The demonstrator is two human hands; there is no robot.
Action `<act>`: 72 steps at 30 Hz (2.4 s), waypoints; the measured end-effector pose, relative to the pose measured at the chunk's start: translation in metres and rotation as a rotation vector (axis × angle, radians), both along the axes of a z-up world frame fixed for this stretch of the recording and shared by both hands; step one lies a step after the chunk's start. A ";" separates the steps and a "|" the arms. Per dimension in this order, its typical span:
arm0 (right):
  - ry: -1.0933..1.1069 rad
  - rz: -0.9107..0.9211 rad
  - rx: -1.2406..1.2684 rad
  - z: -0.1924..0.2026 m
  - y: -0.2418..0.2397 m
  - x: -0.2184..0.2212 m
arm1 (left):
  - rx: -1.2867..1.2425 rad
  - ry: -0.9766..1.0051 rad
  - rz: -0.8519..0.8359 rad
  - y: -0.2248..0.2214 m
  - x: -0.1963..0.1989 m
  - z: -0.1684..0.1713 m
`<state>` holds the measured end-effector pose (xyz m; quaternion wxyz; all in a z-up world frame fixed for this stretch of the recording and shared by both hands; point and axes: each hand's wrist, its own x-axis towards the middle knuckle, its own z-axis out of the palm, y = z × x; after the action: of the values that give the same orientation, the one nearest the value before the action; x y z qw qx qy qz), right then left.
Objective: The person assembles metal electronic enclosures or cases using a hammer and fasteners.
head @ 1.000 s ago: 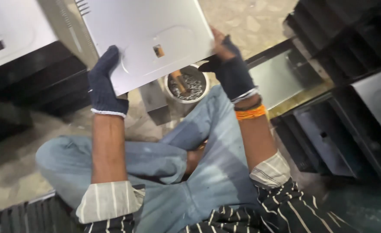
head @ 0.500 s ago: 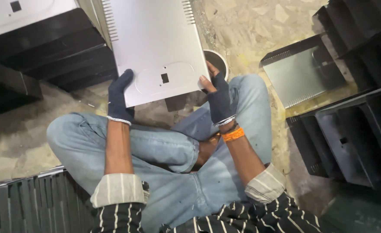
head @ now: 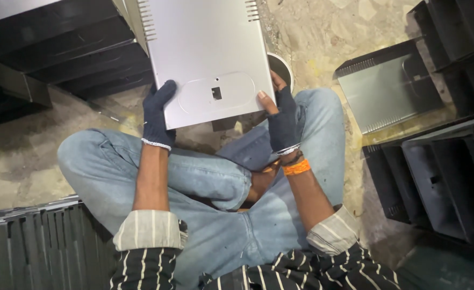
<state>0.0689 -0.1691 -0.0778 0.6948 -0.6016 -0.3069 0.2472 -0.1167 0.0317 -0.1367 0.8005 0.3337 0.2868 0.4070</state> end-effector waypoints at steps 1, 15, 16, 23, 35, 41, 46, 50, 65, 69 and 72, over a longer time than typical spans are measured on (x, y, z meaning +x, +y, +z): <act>0.003 -0.001 -0.003 -0.002 0.000 0.000 | -0.003 0.003 -0.001 0.000 0.000 -0.002; -0.094 -0.050 -0.019 -0.005 0.002 0.001 | 0.011 0.051 0.033 0.002 0.005 -0.015; -0.093 -0.051 -0.021 -0.004 0.002 0.000 | 0.010 0.052 0.032 0.002 0.006 -0.014; -0.110 -0.035 0.040 -0.010 0.003 0.004 | 0.000 0.006 0.029 -0.001 0.007 -0.012; -0.072 -0.033 0.042 -0.016 0.003 0.005 | -0.011 0.008 0.018 -0.003 0.010 -0.008; -0.099 -0.034 0.047 -0.017 0.005 0.008 | -0.003 0.008 0.018 0.000 0.012 -0.012; -0.071 -0.011 0.076 -0.017 0.006 0.007 | 0.022 0.012 0.024 0.002 0.010 -0.017; -0.188 -0.021 -0.001 -0.013 0.004 0.006 | 0.016 0.029 0.017 0.001 0.011 -0.010; -0.152 0.003 0.043 -0.021 0.006 0.008 | 0.014 0.085 0.059 -0.002 0.008 -0.004; -0.156 0.003 0.013 -0.013 0.005 0.004 | 0.029 0.081 0.052 -0.002 0.007 -0.004; -0.138 0.007 0.019 -0.012 0.006 0.005 | 0.020 0.068 0.051 -0.001 0.006 -0.002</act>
<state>0.0738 -0.1630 -0.0901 0.6769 -0.6094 -0.3586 0.2046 -0.1105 0.0302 -0.1390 0.7762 0.3476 0.3183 0.4187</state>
